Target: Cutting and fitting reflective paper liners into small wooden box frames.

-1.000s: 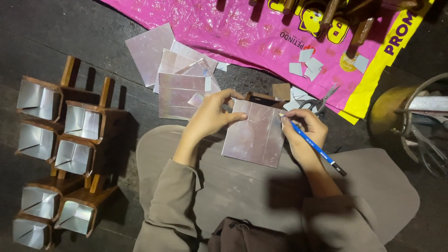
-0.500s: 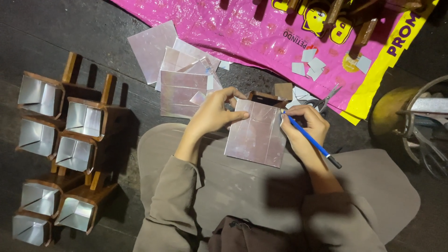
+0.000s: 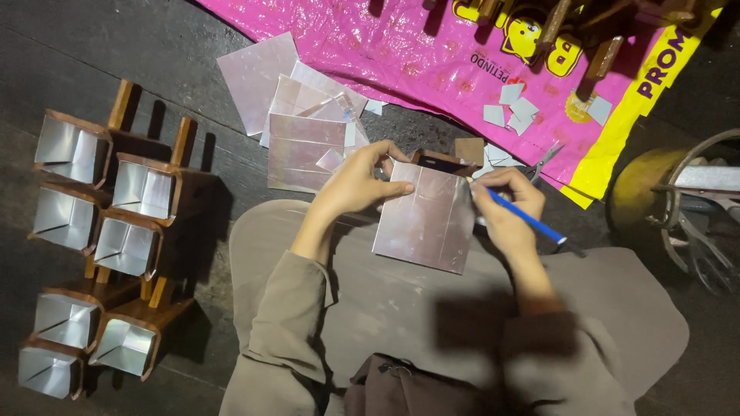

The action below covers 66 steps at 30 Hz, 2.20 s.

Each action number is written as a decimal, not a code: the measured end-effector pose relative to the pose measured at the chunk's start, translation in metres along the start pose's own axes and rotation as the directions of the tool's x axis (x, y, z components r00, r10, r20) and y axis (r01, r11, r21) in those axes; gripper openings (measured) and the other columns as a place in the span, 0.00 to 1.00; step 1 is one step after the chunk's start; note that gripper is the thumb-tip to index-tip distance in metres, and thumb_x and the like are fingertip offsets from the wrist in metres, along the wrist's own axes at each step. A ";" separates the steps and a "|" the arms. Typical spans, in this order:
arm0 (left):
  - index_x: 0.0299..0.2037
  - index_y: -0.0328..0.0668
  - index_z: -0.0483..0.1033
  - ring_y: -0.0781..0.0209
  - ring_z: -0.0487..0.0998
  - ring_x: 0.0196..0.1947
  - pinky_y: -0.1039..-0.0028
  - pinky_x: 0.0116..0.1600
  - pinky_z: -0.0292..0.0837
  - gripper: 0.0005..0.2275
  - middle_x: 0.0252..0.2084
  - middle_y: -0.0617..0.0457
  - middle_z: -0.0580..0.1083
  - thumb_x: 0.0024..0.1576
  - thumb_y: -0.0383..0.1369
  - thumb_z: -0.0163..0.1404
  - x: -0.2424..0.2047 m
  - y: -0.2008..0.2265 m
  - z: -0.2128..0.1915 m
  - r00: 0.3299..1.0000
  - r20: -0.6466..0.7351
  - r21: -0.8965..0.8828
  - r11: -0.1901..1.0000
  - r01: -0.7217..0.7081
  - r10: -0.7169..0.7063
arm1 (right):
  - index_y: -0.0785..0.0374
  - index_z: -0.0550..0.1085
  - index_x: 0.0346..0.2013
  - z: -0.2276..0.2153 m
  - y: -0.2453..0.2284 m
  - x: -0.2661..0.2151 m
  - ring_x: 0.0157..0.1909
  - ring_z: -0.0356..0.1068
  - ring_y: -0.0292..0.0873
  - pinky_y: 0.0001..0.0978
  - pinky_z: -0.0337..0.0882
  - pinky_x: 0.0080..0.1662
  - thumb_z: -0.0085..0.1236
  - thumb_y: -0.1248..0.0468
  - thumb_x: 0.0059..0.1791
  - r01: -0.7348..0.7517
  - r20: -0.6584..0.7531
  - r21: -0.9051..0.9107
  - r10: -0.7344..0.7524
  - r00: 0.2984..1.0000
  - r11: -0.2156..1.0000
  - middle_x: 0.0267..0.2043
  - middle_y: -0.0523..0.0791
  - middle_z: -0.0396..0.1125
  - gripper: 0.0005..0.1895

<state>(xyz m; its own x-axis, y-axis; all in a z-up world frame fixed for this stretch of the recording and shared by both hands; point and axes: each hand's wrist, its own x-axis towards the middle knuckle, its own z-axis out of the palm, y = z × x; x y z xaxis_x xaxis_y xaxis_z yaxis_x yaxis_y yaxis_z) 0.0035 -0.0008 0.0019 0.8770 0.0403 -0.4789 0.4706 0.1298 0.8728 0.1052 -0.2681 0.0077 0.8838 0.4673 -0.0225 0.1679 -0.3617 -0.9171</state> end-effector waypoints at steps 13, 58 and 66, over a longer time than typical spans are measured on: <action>0.49 0.35 0.75 0.61 0.76 0.18 0.73 0.21 0.70 0.21 0.29 0.50 0.69 0.47 0.31 0.67 0.014 -0.026 -0.003 0.996 0.028 0.049 0.995 -0.081 0.080 | 0.70 0.78 0.42 -0.026 -0.117 0.003 0.39 0.74 0.41 0.32 0.76 0.44 0.60 0.71 0.51 -0.093 0.121 0.052 0.086 0.989 0.994 0.37 0.52 0.73 0.05; 0.51 0.29 0.72 0.56 0.80 0.27 0.70 0.28 0.81 0.20 0.35 0.44 0.74 0.50 0.25 0.65 0.008 -0.022 -0.017 0.981 -0.141 -0.258 0.951 -0.168 0.135 | 0.66 0.72 0.44 -0.001 -0.033 0.030 0.35 0.74 0.39 0.22 0.76 0.36 0.41 0.51 0.63 -0.125 -0.153 0.283 0.173 0.973 0.951 0.38 0.53 0.71 0.20; 0.52 0.40 0.63 0.59 0.83 0.32 0.73 0.33 0.86 0.21 0.39 0.52 0.71 0.55 0.26 0.63 0.017 -0.020 -0.006 0.923 -0.345 -0.413 0.855 -0.314 0.172 | 0.65 0.75 0.36 0.016 -0.014 0.021 0.30 0.76 0.46 0.27 0.78 0.30 0.58 0.65 0.56 -0.321 -0.079 0.463 0.399 0.914 0.826 0.32 0.53 0.71 0.06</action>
<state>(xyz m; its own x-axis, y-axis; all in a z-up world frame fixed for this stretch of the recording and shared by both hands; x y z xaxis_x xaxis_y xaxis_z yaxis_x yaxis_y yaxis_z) 0.0085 0.0031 -0.0238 0.8567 0.4009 -0.3244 0.0869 0.5078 0.8571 0.1143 -0.2399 0.0135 0.9089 0.2190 -0.3550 -0.3469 -0.0757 -0.9348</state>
